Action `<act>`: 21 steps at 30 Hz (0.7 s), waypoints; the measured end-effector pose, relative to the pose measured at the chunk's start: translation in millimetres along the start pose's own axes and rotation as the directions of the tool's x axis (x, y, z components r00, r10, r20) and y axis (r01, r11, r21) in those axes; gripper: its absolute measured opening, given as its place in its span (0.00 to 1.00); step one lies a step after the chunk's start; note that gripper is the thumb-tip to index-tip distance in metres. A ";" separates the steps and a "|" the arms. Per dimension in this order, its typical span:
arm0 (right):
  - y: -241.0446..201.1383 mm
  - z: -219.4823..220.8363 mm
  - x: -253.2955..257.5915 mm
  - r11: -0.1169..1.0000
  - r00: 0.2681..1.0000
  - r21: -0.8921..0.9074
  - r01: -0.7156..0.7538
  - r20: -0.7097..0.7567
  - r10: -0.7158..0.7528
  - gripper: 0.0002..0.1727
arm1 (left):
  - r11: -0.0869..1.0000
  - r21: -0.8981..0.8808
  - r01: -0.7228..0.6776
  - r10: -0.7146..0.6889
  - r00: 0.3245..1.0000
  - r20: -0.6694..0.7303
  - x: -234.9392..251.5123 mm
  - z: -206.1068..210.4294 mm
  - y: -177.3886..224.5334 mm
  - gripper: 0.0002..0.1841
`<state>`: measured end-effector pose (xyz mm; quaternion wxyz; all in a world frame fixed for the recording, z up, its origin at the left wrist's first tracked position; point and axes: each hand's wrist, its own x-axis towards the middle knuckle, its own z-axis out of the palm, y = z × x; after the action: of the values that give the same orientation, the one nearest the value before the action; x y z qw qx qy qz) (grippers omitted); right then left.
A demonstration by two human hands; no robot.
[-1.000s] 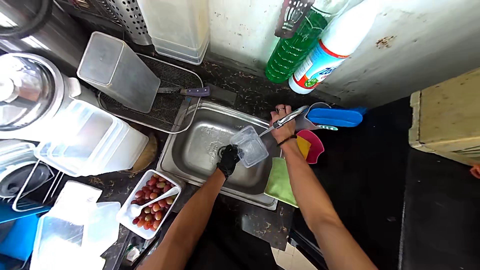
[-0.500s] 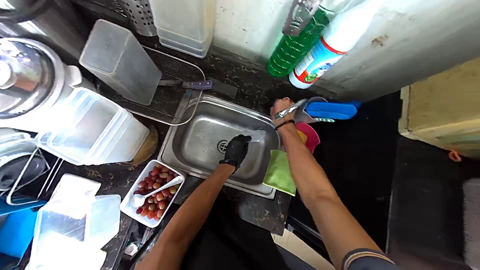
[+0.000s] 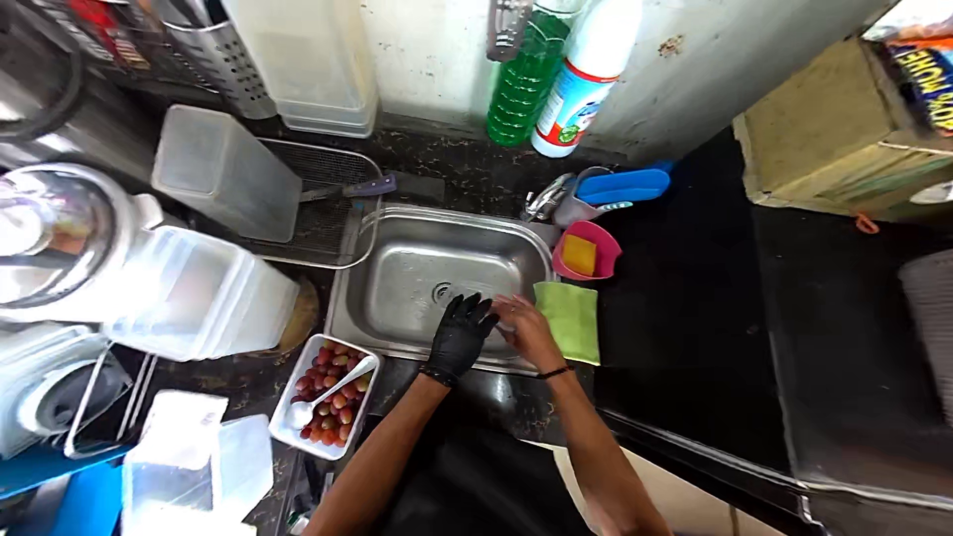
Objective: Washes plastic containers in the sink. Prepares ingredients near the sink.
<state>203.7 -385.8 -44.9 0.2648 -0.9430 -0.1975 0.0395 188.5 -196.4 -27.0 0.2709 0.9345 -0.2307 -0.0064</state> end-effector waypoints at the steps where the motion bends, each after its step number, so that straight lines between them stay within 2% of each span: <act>1: -7.0 -11.4 5.9 1.000 1.000 0.010 -0.026 -0.011 0.026 0.14 | 0.999 -0.025 0.025 -0.026 0.999 -0.042 2.4 -15.0 1.8 0.18; 2: -15.1 -25.5 13.3 0.997 0.998 0.059 -0.046 -0.038 0.048 0.16 | 0.996 -0.071 0.058 -0.063 0.995 -0.073 4.6 -33.8 4.1 0.19; 4: -36.0 -54.2 27.4 0.952 0.989 0.304 -0.043 -0.123 0.084 0.18 | 0.971 -0.186 0.152 -0.167 0.984 -0.065 4.2 -83.8 9.6 0.25; 6: -60.4 -81.0 37.9 0.768 0.979 0.641 -0.006 -0.154 0.136 0.17 | 0.938 -0.255 0.234 -0.253 0.966 -0.045 -3.1 -133.6 10.8 0.33; 8: -80.8 -102.1 43.9 0.562 0.968 0.827 0.014 -0.152 0.201 0.16 | 0.917 -0.291 0.272 -0.303 0.950 -0.068 -13.6 -168.0 2.1 0.35; 10: -94.5 -113.9 47.1 0.438 0.961 0.898 0.029 -0.146 0.236 0.15 | 0.897 -0.329 0.296 -0.344 0.934 -0.095 -25.0 -185.6 -18.5 0.35; 12: -102.4 -115.7 49.3 0.351 0.960 0.936 0.027 -0.122 0.253 0.16 | 0.870 -0.393 0.298 -0.376 0.916 -0.140 -40.2 -186.5 -42.8 0.33; 14: -100.3 -102.9 52.7 0.245 0.952 0.969 -0.007 -0.068 0.297 0.16 | 0.764 -0.531 0.366 -0.498 0.858 -0.124 -65.3 -182.4 -47.8 0.26; 15: -92.0 -89.1 56.6 0.199 0.942 0.978 -0.055 -0.015 0.336 0.16 | 0.656 -0.608 0.446 -0.585 0.810 -0.037 -75.4 -187.5 -38.2 0.22; 16: -78.6 -69.4 62.6 0.186 0.915 0.971 -0.150 0.065 0.398 0.15 | 0.569 -0.648 0.506 -0.644 0.765 0.031 -80.4 -186.1 -33.3 0.20; 17: -62.5 -42.4 69.6 0.246 0.860 0.927 -0.283 0.132 0.494 0.14 | 0.561 -0.644 0.520 -0.660 0.751 0.031 -84.8 -176.4 -32.4 0.19; 18: -48.3 -12.0 73.0 0.353 0.781 0.834 -0.425 0.140 0.609 0.14 | 0.589 -0.605 0.536 -0.659 0.752 0.025 -89.3 -164.5 -32.6 0.20; 19: -37.2 13.7 69.2 0.413 0.721 0.737 -0.535 0.142 0.679 0.15 | 0.589 -0.577 0.565 -0.644 0.760 0.086 -88.2 -164.3 -24.7 0.21; 20: -29.3 31.3 59.5 0.403 0.690 0.711 -0.576 0.159 0.706 0.17 | 0.607 -0.570 0.554 -0.593 0.793 0.140 -79.9 -169.0 -12.1 0.22; 21: -25.9 38.8 56.6 0.374 0.676 0.715 -0.591 0.186 0.714 0.18 | 0.670 -0.568 0.478 -0.489 0.860 0.147 -64.6 -169.1 -8.4 0.26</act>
<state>239.7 -324.5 -63.1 0.5918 -0.7543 0.2459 0.1426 157.6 -77.0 105.7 0.5357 0.8316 0.0410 -0.1404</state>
